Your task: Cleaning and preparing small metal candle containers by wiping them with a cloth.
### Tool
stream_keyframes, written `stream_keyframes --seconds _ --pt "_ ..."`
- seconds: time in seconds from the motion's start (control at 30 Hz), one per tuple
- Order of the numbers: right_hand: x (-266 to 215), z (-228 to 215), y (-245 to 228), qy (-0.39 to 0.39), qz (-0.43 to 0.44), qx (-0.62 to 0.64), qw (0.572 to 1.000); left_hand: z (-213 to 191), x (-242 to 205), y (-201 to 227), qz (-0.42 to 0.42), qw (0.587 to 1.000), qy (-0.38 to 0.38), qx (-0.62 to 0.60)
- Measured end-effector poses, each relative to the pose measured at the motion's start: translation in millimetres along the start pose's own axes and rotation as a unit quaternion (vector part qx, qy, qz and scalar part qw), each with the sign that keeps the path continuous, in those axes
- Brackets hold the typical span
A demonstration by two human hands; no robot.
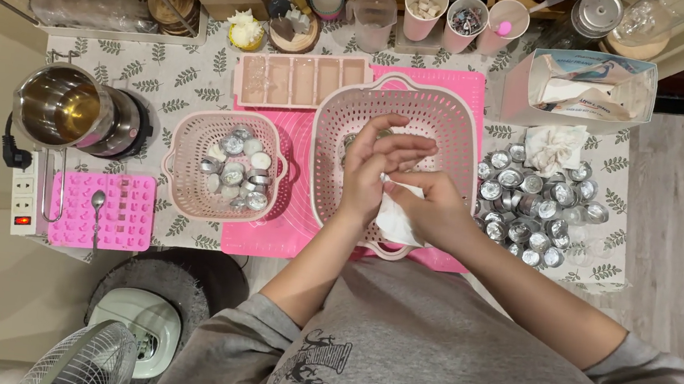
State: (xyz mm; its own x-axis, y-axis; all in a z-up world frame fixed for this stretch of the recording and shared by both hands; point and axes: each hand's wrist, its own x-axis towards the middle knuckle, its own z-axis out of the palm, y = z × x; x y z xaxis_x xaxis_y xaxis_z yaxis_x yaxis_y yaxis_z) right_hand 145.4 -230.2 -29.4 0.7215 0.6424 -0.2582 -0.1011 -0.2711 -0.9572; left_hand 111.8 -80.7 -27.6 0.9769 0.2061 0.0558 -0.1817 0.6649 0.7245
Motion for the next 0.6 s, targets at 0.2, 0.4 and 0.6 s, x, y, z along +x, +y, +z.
stream_keyframes --seconds 0.2,0.4,0.6 --pt "2 -1 -70 0.006 0.301 0.224 0.927 -19 5 -12 0.033 0.992 -0.103 0.057" --pt "11 -17 38 -0.147 0.268 0.636 0.708 -15 1 -9 0.109 0.973 -0.100 0.175" --pt "5 -19 15 -0.097 0.221 0.537 0.809 -7 -5 22 0.163 0.869 -0.037 0.466"
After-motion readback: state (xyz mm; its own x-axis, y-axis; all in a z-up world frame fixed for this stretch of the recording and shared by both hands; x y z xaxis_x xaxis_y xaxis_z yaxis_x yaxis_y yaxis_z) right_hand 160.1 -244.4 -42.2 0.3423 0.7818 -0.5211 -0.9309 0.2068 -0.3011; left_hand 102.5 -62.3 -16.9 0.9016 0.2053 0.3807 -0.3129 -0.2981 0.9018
